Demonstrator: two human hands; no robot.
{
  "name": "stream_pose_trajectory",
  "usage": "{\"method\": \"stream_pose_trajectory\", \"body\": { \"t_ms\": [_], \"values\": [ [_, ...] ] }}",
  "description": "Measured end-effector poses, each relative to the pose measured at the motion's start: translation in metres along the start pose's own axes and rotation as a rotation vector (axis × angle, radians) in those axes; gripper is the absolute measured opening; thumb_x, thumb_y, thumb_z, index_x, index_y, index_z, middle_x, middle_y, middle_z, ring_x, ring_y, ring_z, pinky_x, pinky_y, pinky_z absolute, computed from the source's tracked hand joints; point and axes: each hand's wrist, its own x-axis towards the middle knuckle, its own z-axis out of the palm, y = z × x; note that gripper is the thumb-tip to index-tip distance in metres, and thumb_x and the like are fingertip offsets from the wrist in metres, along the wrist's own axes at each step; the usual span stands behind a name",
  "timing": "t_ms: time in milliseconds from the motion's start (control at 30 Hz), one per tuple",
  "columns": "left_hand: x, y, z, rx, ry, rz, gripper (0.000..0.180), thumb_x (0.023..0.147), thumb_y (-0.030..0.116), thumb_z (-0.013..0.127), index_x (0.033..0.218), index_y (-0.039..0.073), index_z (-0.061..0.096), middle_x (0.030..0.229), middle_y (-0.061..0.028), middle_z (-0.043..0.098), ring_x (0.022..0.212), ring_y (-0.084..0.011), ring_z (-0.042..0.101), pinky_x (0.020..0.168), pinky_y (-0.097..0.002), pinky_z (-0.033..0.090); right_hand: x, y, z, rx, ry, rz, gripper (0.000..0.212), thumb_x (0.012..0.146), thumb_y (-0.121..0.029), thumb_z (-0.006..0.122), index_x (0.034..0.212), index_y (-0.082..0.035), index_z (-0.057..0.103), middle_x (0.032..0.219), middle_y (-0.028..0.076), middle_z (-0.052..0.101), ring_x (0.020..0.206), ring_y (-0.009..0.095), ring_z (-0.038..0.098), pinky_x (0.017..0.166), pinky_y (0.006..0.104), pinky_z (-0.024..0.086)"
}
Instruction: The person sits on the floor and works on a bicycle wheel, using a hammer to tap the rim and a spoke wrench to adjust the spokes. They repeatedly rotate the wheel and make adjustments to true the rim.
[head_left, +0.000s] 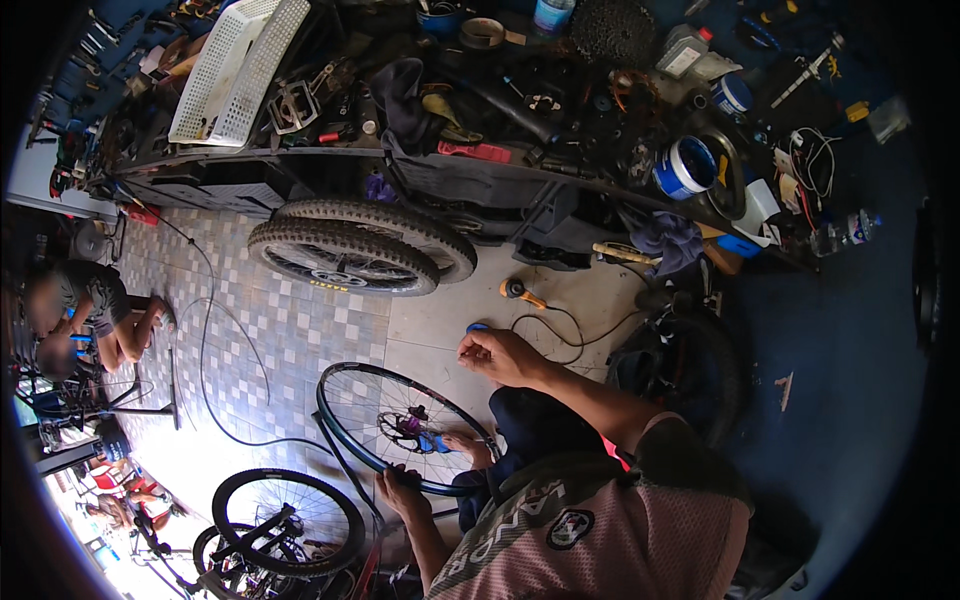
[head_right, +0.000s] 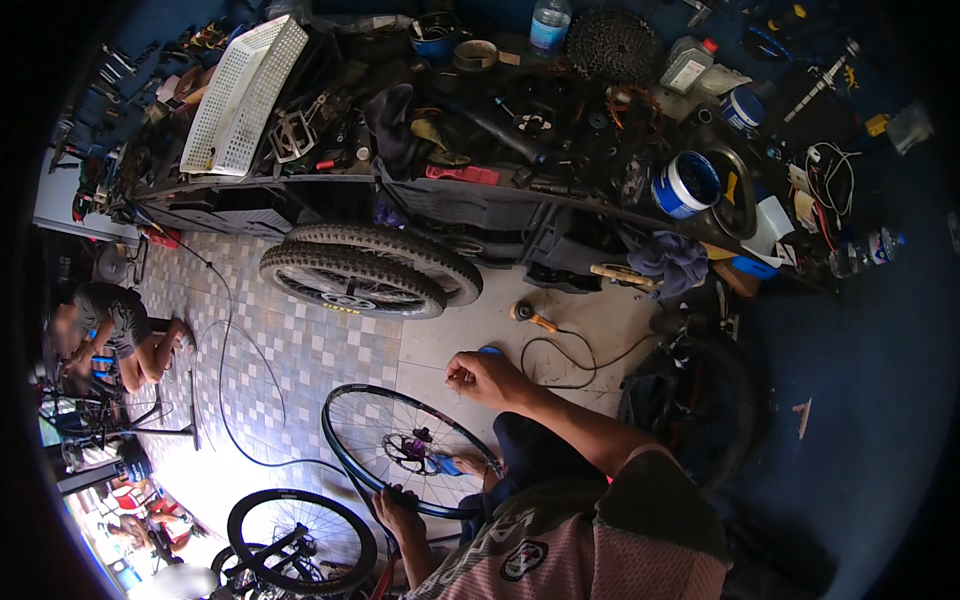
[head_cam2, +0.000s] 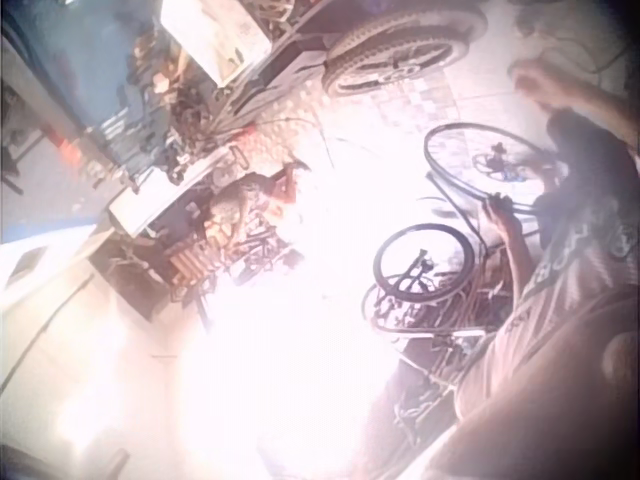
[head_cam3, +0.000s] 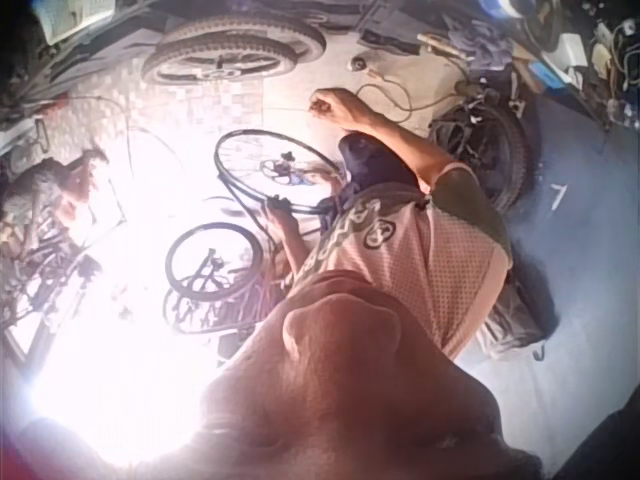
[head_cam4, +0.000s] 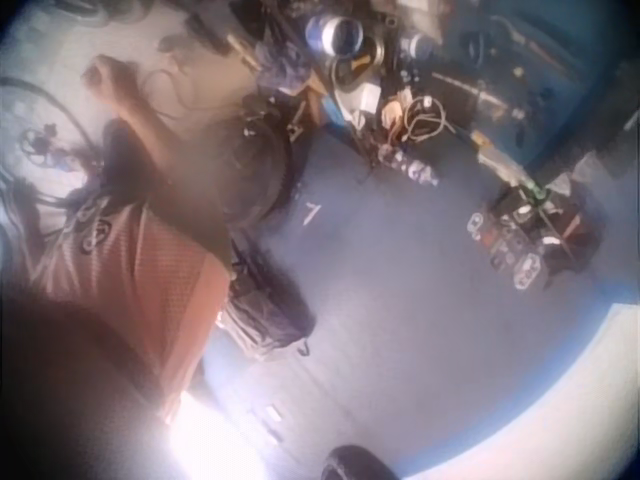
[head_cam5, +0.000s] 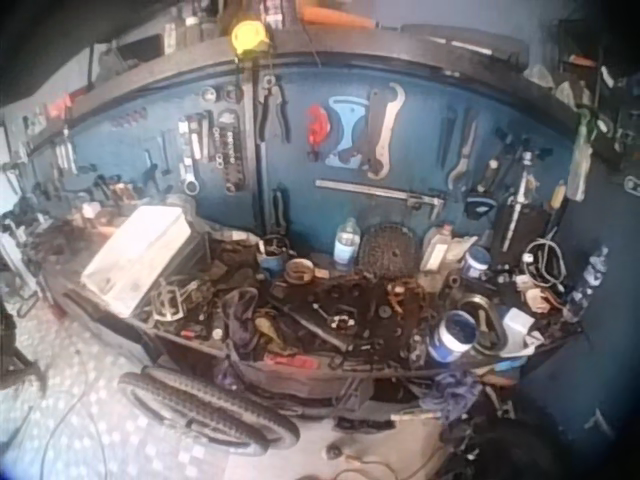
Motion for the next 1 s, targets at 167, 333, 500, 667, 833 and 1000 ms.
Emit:
{"method": "stream_pose_trajectory", "body": {
  "t_ms": [167, 333, 500, 667, 833, 1000],
  "values": [
    [0.004, 0.003, -0.005, 0.008, 0.016, 0.023, 0.014, 0.102, 0.023, 0.055, 0.109, 0.013, 0.049, 0.087, -0.0084, 0.061, 0.062, -0.0187, 0.055, 0.055, -0.0321, 0.047, -0.011, 0.01, 0.009, 0.002, 0.031, -0.035, 0.016, 0.092, -0.01, 0.075, 0.099, -0.001, 0.065, 0.085, 0.009, 0.072, 0.078, 0.02, 0.072, 0.071, 0.0338, 0.056],
    [0.006, 0.017, 0.001, -0.014, 0.056, -0.011, 0.01, 0.102, 0.021, 0.055, 0.104, 0.014, 0.049, 0.087, -0.0077, 0.061, 0.062, -0.0183, 0.054, 0.055, -0.0317, 0.046, -0.013, 0.024, -0.006, 0.016, 0.099, -0.052, 0.017, 0.091, -0.01, 0.074, 0.101, -0.001, 0.064, 0.086, 0.01, 0.072, 0.079, 0.02, 0.071, 0.072, 0.0343, 0.057],
    [0.011, 0.02, 0.01, -0.013, 0.021, -0.02, 0.008, 0.101, 0.021, 0.057, 0.101, 0.017, 0.05, 0.085, -0.0067, 0.06, 0.064, -0.0188, 0.055, 0.056, -0.0314, 0.047, -0.01, 0.026, -0.031, 0.015, 0.158, 0.004, 0.017, 0.091, -0.01, 0.073, 0.103, -0.003, 0.064, 0.09, 0.01, 0.072, 0.082, 0.021, 0.072, 0.075, 0.034, 0.057],
    [0.009, 0.028, 0.034, 0.015, -0.008, -0.018, 0.007, 0.101, 0.022, 0.057, 0.099, 0.018, 0.051, 0.083, -0.0064, 0.061, 0.062, -0.0191, 0.056, 0.055, -0.0309, 0.047, -0.01, 0.032, -0.053, 0.028, 0.209, 0.013, 0.018, 0.091, -0.01, 0.073, 0.106, -0.005, 0.065, 0.092, 0.011, 0.071, 0.083, 0.021, 0.071, 0.076, 0.0341, 0.058],
    [0.004, 0.03, 0.056, 0.077, -0.055, -0.017, 0.006, 0.101, 0.021, 0.053, 0.1, 0.015, 0.052, 0.085, -0.0061, 0.059, 0.064, -0.0181, 0.056, 0.058, -0.0315, 0.049, -0.009, 0.043, -0.066, 0.107, 0.235, 0.003, 0.014, 0.092, -0.006, 0.068, 0.105, -0.004, 0.063, 0.087, 0.007, 0.067, 0.08, 0.017, 0.068, 0.073, 0.0322, 0.057],
    [0.0, 0.026, 0.067, 0.131, -0.089, 0.016, 0.007, 0.102, 0.02, 0.054, 0.101, 0.014, 0.052, 0.084, -0.0072, 0.061, 0.062, -0.0179, 0.056, 0.056, -0.0305, 0.049, -0.001, 0.037, -0.089, 0.843, 0.283, 0.298, 0.013, 0.095, -0.003, 0.056, 0.107, -0.005, 0.06, 0.085, 0.003, 0.062, 0.072, 0.012, 0.061, 0.065, 0.0288, 0.052]
  ]
}}
